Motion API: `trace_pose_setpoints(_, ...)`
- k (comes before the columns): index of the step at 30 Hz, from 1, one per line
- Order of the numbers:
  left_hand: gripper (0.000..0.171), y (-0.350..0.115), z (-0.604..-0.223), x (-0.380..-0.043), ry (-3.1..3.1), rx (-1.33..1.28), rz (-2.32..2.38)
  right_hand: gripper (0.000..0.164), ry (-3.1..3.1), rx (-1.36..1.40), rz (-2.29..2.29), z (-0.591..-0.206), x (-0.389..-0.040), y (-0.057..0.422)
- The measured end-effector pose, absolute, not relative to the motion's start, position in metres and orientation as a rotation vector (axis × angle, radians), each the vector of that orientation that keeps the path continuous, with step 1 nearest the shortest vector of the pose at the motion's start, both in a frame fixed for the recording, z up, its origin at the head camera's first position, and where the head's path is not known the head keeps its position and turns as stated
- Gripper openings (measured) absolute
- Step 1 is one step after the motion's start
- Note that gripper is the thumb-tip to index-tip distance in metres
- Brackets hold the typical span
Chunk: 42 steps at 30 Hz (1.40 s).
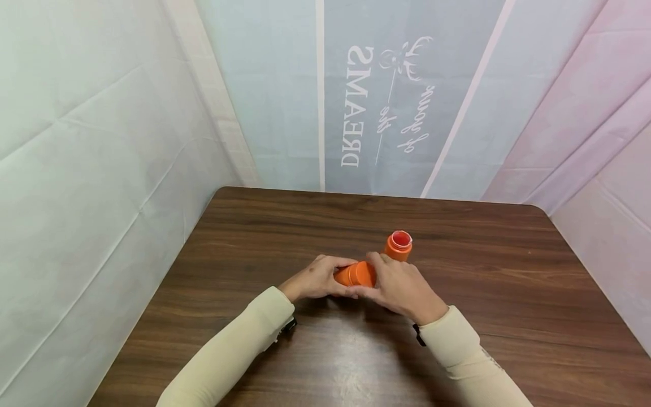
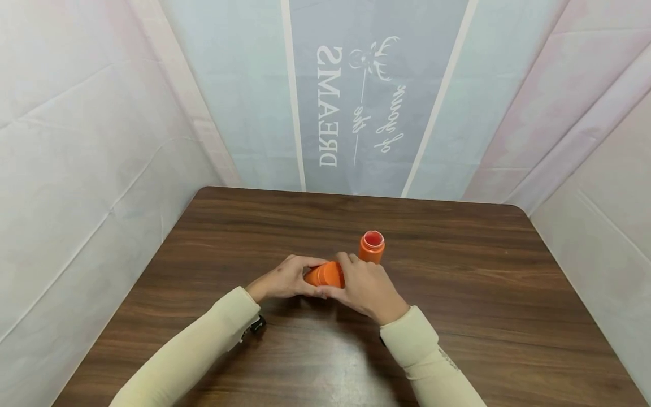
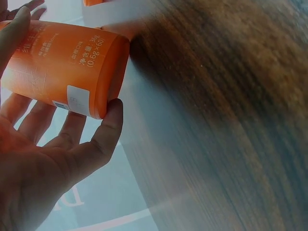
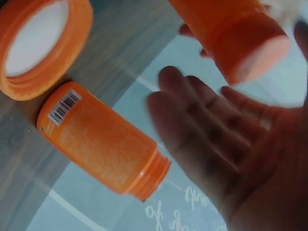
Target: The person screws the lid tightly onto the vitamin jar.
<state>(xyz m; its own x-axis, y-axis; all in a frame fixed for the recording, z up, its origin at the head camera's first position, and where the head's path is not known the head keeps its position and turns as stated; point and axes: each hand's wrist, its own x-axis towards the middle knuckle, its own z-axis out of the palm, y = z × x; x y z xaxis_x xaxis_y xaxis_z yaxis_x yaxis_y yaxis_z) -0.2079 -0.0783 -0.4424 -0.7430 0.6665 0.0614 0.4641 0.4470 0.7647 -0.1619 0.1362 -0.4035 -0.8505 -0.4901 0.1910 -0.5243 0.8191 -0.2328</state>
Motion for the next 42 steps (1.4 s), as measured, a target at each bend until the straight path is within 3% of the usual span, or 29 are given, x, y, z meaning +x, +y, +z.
trace_pose_setpoints(5, 0.059, -0.078, -0.442, -0.207, 2.442, 0.994, 1.177, 0.067, -2.843, 1.004, 0.417, -0.399, -0.161, 0.143)
trace_pose_setpoints(11, 0.06, -0.077, -0.441, -0.207, 2.446, 0.998, 1.178, 0.058, -2.817, 1.045, 0.41, -0.395, -0.162, 0.144)
trace_pose_setpoints(18, 0.058, -0.075, -0.441, -0.207, 2.44, 0.981, 1.189, 0.04, -2.884, 0.878, 0.454, -0.402, -0.165, 0.141)
trace_pose_setpoints(24, 0.057, -0.074, -0.44, -0.207, 2.444, 1.006, 1.184, 0.056, -2.916, 0.782, 0.456, -0.406, -0.166, 0.141)
trace_pose_setpoints(30, 0.059, -0.075, -0.441, -0.206, 2.466, 1.007, 1.147, 0.069, -2.907, 0.958, 0.494, -0.395, -0.163, 0.15)
trace_pose_setpoints(42, 0.061, -0.075, -0.441, -0.206, 2.462, 0.967, 1.185, 0.046, -2.953, 0.94, 0.637, -0.393, -0.165, 0.147)
